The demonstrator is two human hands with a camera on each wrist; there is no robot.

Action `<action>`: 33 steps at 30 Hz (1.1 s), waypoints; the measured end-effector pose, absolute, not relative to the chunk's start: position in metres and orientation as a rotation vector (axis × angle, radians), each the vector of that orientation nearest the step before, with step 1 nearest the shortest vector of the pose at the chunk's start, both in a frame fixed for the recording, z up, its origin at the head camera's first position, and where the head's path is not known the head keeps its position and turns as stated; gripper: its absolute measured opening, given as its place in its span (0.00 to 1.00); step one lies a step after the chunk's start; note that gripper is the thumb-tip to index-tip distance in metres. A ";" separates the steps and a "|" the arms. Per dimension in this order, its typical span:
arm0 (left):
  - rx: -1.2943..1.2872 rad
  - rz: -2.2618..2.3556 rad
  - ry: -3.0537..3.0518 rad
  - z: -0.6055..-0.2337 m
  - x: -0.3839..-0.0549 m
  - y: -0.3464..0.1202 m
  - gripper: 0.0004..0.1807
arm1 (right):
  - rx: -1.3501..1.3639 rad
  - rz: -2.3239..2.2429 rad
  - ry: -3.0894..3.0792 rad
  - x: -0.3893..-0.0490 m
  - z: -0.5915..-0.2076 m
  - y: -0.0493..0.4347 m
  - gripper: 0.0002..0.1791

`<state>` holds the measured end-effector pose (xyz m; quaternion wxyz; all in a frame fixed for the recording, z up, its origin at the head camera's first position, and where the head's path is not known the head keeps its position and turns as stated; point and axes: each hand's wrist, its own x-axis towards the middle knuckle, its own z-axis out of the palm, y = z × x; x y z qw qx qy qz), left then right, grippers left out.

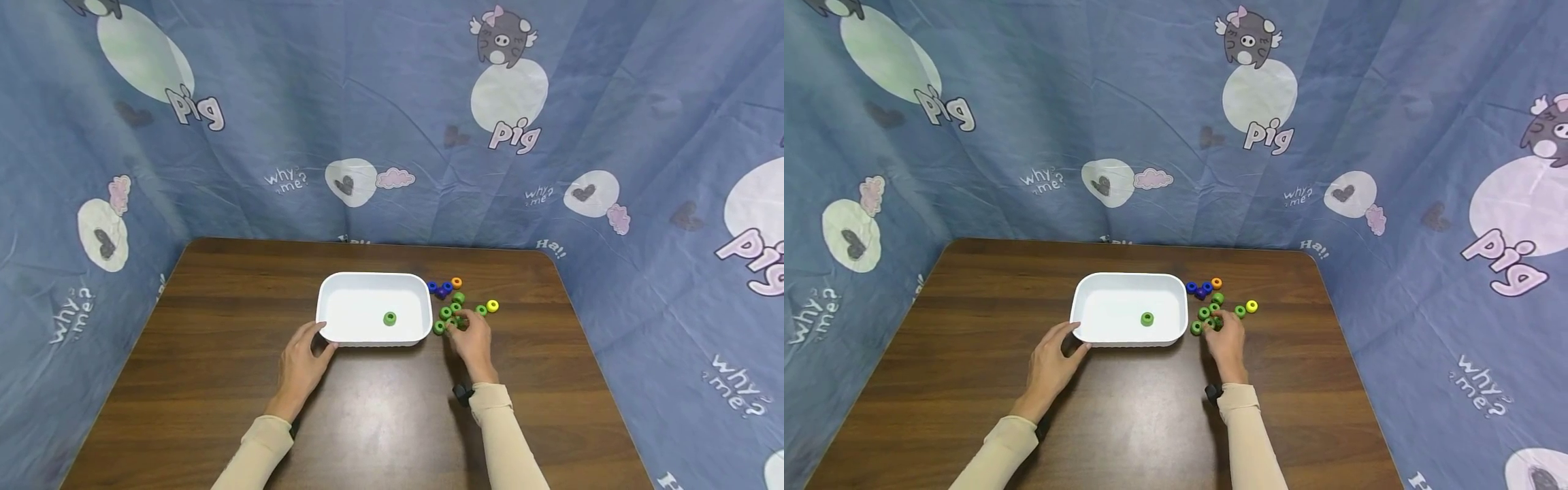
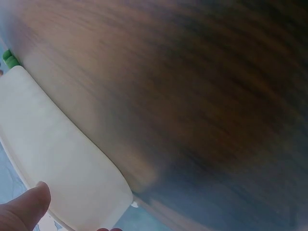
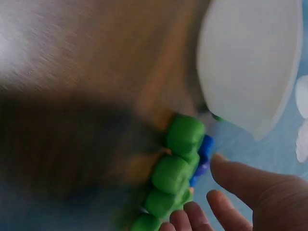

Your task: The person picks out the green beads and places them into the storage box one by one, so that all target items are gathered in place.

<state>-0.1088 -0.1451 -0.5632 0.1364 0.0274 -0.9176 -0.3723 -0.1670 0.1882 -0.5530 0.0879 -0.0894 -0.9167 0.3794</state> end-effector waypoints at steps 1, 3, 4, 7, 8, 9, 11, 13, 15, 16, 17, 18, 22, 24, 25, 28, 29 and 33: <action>0.080 -1.074 -2.658 -0.563 -0.109 -0.145 0.27 | -0.246 1.111 -2.746 -0.166 -0.556 0.188 0.18; 0.080 -1.072 -2.666 -0.563 -0.108 -0.145 0.27 | -0.209 1.072 -2.769 -0.166 -0.562 0.186 0.19; 0.080 -1.071 -2.669 -0.563 -0.108 -0.145 0.27 | -0.200 1.061 -2.776 -0.166 -0.564 0.185 0.19; 0.078 -1.072 -2.680 -0.563 -0.108 -0.146 0.27 | -0.190 1.037 -2.788 -0.166 -0.568 0.182 0.20; 0.077 -1.073 -2.680 -0.563 -0.108 -0.146 0.27 | -0.187 1.035 -2.792 -0.166 -0.569 0.182 0.20; 0.075 -1.075 -2.679 -0.563 -0.108 -0.145 0.27 | -0.187 1.036 -2.796 -0.166 -0.569 0.181 0.20; 0.075 -1.076 -2.676 -0.563 -0.108 -0.145 0.27 | -0.179 1.042 -2.800 -0.165 -0.569 0.180 0.20; 0.075 -1.076 -2.672 -0.563 -0.107 -0.145 0.27 | -0.169 1.051 -2.799 -0.166 -0.570 0.179 0.19; 0.073 -1.076 -2.667 -0.563 -0.107 -0.145 0.26 | -0.150 1.050 -2.794 -0.166 -0.570 0.179 0.19; 0.073 -1.077 -2.666 -0.562 -0.107 -0.146 0.26 | -0.145 1.050 -2.792 -0.166 -0.570 0.178 0.19; 0.073 -1.077 -2.666 -0.562 -0.107 -0.146 0.26 | -0.141 1.054 -2.788 -0.166 -0.571 0.178 0.19; 0.071 -1.077 -2.666 -0.562 -0.107 -0.146 0.26 | -0.136 1.061 -2.781 -0.166 -0.571 0.178 0.19; 0.062 -1.086 -2.671 -0.562 -0.107 -0.145 0.26 | -0.138 1.075 -2.762 -0.165 -0.571 0.179 0.18; 0.061 -1.087 -2.675 -0.562 -0.107 -0.146 0.27 | -0.141 1.069 -2.756 -0.165 -0.572 0.179 0.17; 0.061 -1.087 -2.676 -0.562 -0.107 -0.146 0.27 | -0.148 1.070 -2.757 -0.165 -0.572 0.179 0.16; 0.063 -1.079 -2.679 -0.563 -0.107 -0.146 0.27 | -0.156 1.054 -2.755 -0.165 -0.572 0.179 0.15; 0.064 -1.075 -2.680 -0.563 -0.108 -0.146 0.27 | -0.160 1.052 -2.757 -0.165 -0.572 0.179 0.15; 0.065 -1.066 -2.678 -0.563 -0.108 -0.146 0.27 | -0.179 1.047 -2.768 -0.166 -0.571 0.181 0.14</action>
